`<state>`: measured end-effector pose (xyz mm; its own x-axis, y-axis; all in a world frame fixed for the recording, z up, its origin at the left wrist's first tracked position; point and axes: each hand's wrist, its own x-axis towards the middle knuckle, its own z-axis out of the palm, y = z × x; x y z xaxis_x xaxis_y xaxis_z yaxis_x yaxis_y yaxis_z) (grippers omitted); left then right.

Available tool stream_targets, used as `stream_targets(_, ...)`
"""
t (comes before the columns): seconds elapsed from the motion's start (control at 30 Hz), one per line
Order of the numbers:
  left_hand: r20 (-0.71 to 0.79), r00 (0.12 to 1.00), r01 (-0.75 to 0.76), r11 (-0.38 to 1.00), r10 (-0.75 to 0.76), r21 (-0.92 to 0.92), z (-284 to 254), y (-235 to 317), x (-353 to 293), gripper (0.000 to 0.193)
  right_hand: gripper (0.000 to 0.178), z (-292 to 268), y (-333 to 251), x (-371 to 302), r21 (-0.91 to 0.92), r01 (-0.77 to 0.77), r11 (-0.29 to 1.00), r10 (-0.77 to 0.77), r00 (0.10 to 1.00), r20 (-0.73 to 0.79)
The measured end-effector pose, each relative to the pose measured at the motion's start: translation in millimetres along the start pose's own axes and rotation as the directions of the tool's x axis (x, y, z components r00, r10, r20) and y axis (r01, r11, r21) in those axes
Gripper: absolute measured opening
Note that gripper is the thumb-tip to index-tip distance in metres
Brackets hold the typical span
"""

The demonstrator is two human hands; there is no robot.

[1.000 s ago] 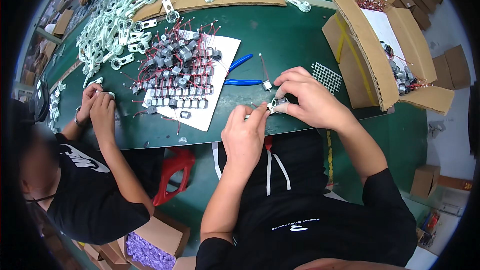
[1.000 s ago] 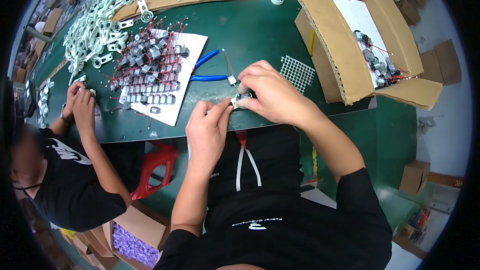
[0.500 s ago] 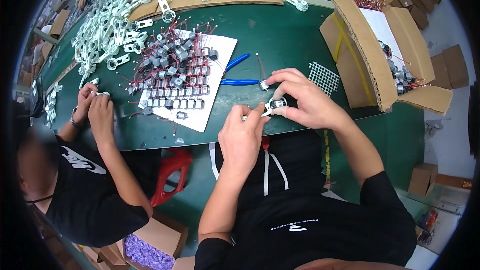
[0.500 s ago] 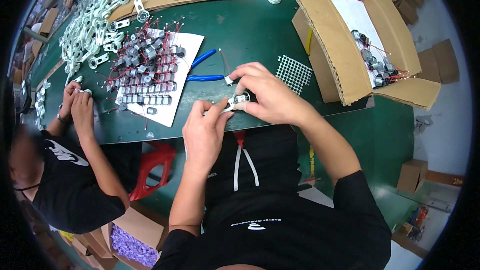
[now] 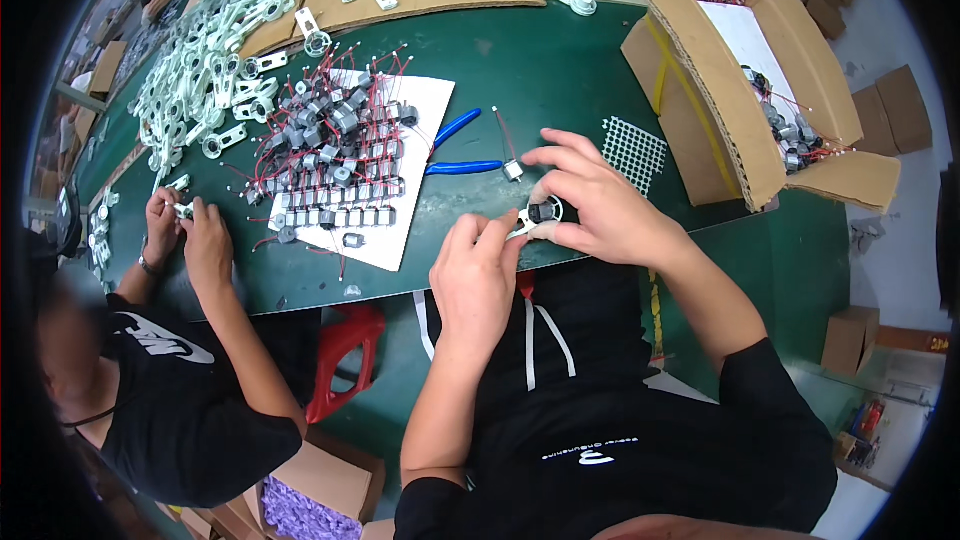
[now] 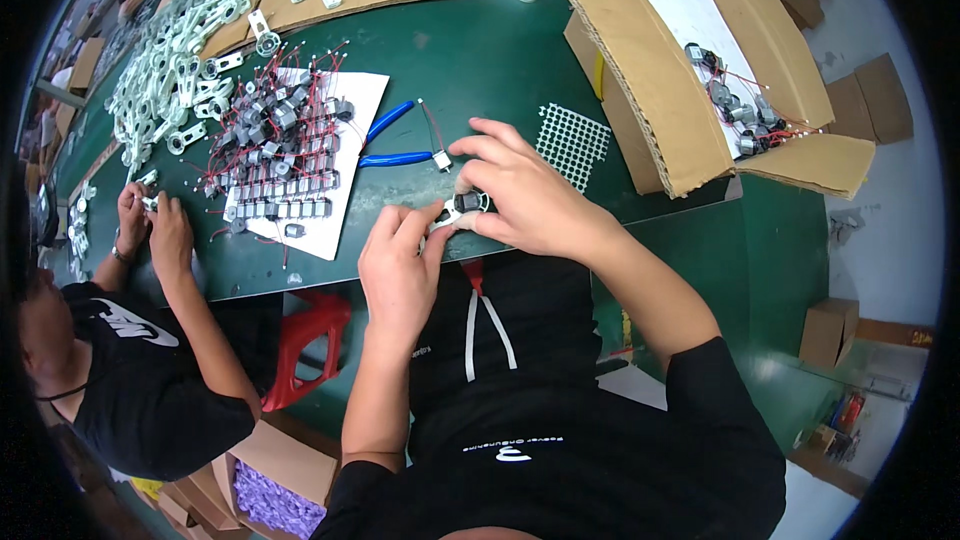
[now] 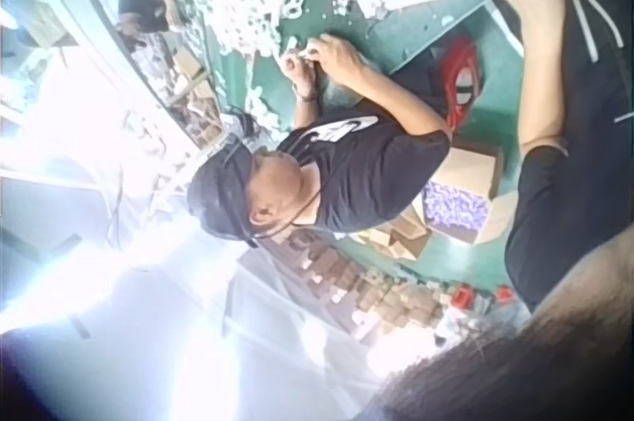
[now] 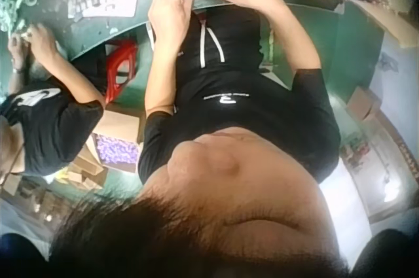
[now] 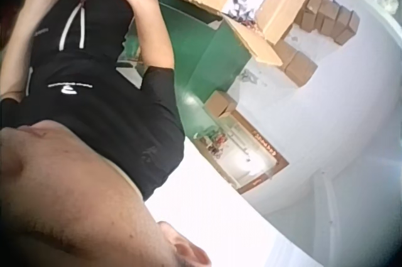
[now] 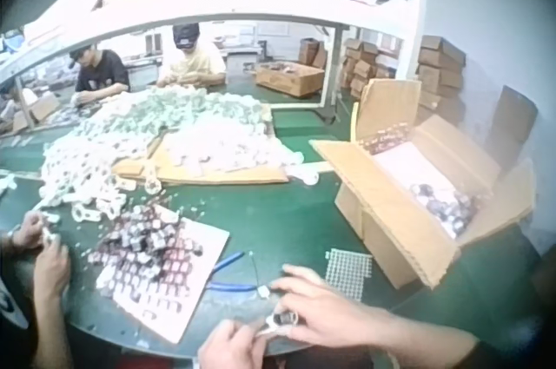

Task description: Assemble small electronic motor components into white plastic housings at a factory workbench.

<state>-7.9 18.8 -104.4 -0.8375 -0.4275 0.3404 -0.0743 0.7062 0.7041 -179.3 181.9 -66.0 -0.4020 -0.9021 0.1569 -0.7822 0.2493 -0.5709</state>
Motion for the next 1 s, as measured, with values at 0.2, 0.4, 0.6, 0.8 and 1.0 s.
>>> stream_targets(0.2, 0.009, 1.0, 0.006, 1.0, -0.006, 0.009, -1, 3, 0, 0.034, 0.02, 6, 2, 7, 0.11, 0.086, 0.99, -0.085, 0.996, -0.012)
stream_targets(0.4, 0.006, 1.0, -0.019, 0.999, 0.019, 0.045, -1, 1, -1, 0.033, 0.024, -2, -11, 2, -0.043, 0.102, 0.994, -0.104, 0.993, -0.056)
stream_targets(0.6, 0.009, 1.0, -0.005, 0.999, 0.005, 0.052, 0, 2, 0, 0.033, 0.028, -23, -33, 2, -0.225, 0.083, 0.971, -0.079, 0.996, 0.03)
stream_targets(0.8, 0.004, 1.0, -0.016, 0.998, 0.016, 0.054, 2, 2, -1, 0.033, 0.027, -20, -35, 8, -0.326, 0.068, 0.943, -0.045, 0.996, 0.079)
stream_targets(1.0, 0.01, 1.0, -0.019, 0.997, 0.018, 0.075, 0, 3, 2, 0.031, 0.027, -14, -36, 28, -0.43, 0.176, 0.885, -0.099, 0.976, 0.195)
